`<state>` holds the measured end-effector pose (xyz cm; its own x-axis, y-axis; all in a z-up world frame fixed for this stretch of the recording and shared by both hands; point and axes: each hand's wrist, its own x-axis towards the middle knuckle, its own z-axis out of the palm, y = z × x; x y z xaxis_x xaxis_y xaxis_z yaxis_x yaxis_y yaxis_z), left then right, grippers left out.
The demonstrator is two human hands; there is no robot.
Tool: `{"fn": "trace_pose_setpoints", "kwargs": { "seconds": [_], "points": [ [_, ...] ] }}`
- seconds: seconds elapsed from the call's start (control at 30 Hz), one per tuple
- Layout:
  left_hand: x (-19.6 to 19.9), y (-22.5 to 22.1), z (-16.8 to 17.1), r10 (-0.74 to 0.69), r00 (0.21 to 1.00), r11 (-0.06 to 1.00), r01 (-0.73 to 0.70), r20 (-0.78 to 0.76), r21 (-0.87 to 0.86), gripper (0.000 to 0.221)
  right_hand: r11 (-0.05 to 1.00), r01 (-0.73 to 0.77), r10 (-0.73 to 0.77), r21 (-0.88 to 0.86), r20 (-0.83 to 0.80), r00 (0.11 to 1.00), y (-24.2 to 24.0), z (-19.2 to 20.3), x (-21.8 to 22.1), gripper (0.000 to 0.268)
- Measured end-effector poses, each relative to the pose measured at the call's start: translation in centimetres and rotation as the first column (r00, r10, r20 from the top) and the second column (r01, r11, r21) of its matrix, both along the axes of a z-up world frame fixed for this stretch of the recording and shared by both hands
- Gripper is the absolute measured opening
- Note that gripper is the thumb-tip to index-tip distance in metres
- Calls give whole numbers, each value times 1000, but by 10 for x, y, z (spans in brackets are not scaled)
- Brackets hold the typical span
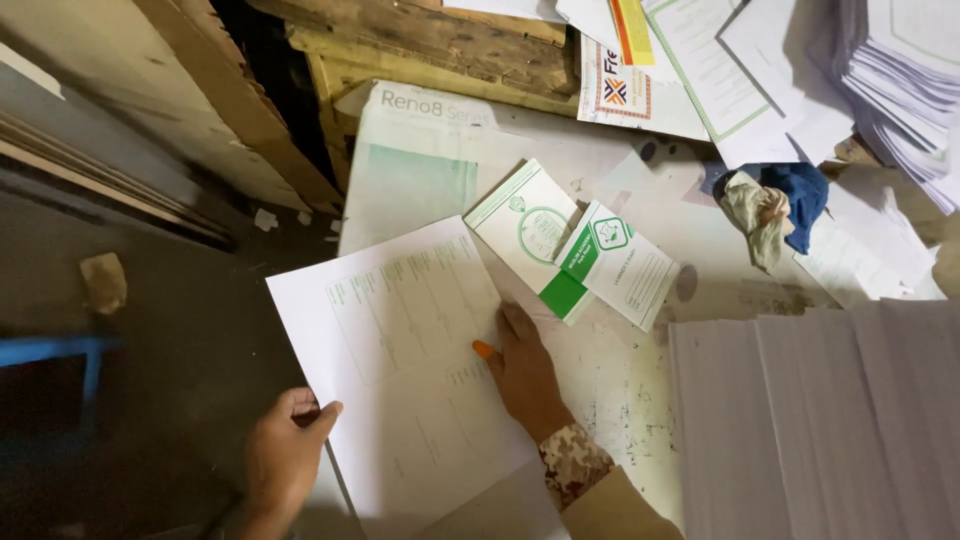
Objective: Picking up stacks of printed paper, aligning them, and feeding them into a machine's feeder tray for processing.
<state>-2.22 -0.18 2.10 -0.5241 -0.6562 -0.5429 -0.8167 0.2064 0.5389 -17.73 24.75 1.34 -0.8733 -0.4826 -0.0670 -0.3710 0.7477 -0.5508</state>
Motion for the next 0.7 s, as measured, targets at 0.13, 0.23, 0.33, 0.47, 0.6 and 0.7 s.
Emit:
{"fn": "trace_pose_setpoints", "kwargs": {
  "seconds": [0.13, 0.23, 0.33, 0.47, 0.6, 0.7],
  "points": [
    [-3, -1, -3, 15, 1000, 999, -15, -3, 31, 39, 999, -47, 48, 18, -60, 997, 4, -17, -8, 62],
    [-1, -1, -5, 6, 1000, 1000, -7, 8, 24, 38, 997, -64, 68, 37, -115, 991, -6, -21, -18, 65],
    [-3, -2, -6, 2, 1000, 1000, -2, 3, 7, 39, 994, -57, 71, 91, -156, 985, -27, -29, -42, 66],
    [-5, 0, 7, -7, 1000, 1000, 7, 25, 9, 39, 969, 9, 45, 248, -214, 976, -65, -19, -72, 55],
    [-5, -1, 4, 7, 999, 1000, -8, 46, 18, 40, 958, 66, 4, 278, -244, 970, -87, -26, -98, 51],
    [-2, -2, -7, 17, 1000, 1000, -17, 6, 24, 34, 965, 94, -6, 246, -337, 941, -94, -28, -108, 50]
  ]
}}
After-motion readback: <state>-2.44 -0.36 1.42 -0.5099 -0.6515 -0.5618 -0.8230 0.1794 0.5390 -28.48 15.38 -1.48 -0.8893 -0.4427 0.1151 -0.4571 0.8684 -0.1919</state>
